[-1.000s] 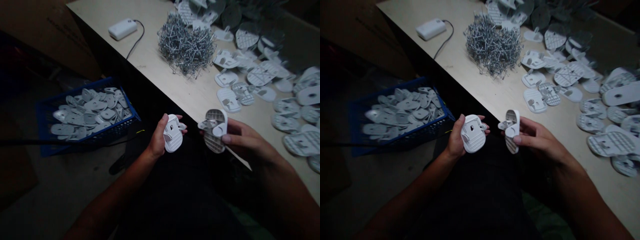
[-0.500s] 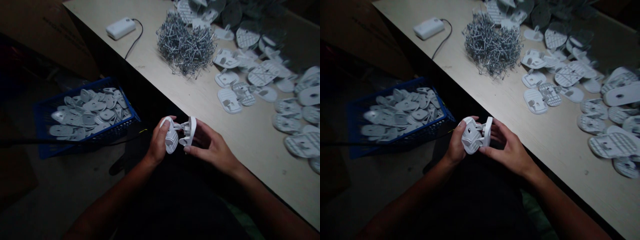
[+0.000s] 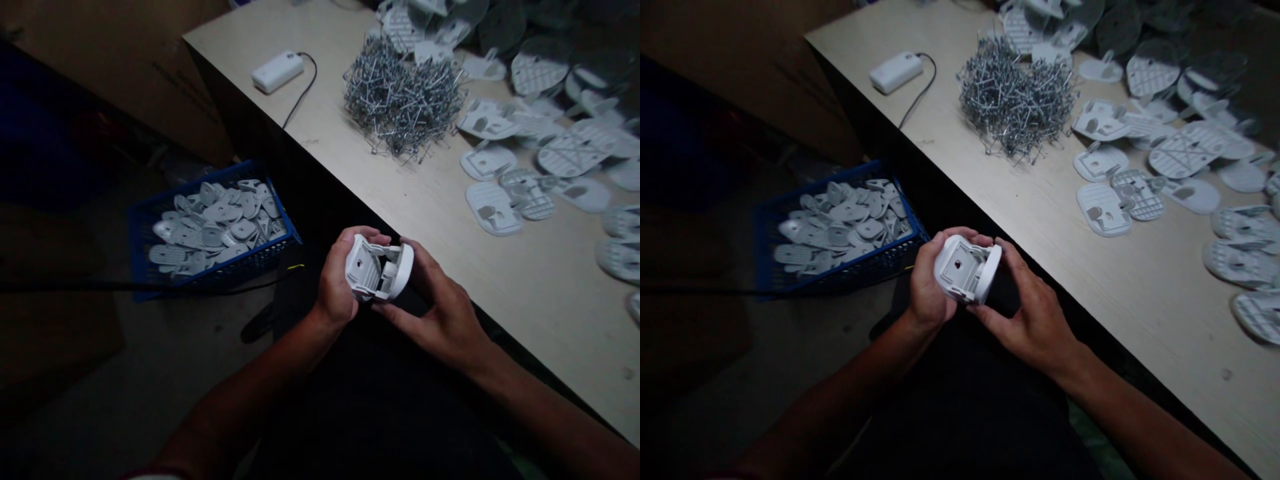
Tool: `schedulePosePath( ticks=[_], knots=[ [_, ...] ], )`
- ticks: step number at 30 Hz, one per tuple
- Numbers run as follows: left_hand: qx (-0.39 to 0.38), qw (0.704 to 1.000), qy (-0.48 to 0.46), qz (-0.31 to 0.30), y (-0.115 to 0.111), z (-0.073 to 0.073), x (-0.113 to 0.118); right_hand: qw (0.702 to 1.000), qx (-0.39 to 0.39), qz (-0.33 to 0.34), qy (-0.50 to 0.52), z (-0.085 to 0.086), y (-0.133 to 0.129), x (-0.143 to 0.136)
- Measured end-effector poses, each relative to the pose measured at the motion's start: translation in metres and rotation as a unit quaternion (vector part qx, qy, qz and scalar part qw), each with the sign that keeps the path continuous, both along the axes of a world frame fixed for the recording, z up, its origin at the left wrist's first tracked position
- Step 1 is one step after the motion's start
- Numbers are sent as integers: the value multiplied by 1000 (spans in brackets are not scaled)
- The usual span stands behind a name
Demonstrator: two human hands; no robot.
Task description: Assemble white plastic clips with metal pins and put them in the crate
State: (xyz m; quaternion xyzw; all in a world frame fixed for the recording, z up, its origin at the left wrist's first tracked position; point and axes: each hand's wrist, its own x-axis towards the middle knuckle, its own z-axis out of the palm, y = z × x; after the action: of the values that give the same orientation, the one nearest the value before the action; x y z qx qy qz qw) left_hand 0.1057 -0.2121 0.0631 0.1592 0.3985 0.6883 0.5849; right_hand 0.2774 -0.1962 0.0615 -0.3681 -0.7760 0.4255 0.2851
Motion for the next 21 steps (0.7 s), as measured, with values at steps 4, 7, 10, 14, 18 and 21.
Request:
schedulePosePath(
  ticks=[4, 7, 10, 14, 18, 21],
  knots=[
    [25, 998, 53, 5, -4, 1, 1, 999, 40, 6, -10, 4, 2, 0],
    [32, 996, 83, 6, -6, 2, 1, 996, 89, 14, -19, 4, 2, -1],
    [33, 991, 132, 8, -7, 6, 1, 991, 131, 22, -25, 3, 4, -2],
    [34, 988, 151, 23, -7, 12, 0, 989, 148, 24, -1, 6, 8, -6],
    [35, 987, 152, 38, -7, 18, -2, 991, 130, 37, 24, 11, 11, -11],
    [34, 986, 158, 48, -6, 19, -5, 993, 104, 48, 36, 13, 16, -14]
  ],
)
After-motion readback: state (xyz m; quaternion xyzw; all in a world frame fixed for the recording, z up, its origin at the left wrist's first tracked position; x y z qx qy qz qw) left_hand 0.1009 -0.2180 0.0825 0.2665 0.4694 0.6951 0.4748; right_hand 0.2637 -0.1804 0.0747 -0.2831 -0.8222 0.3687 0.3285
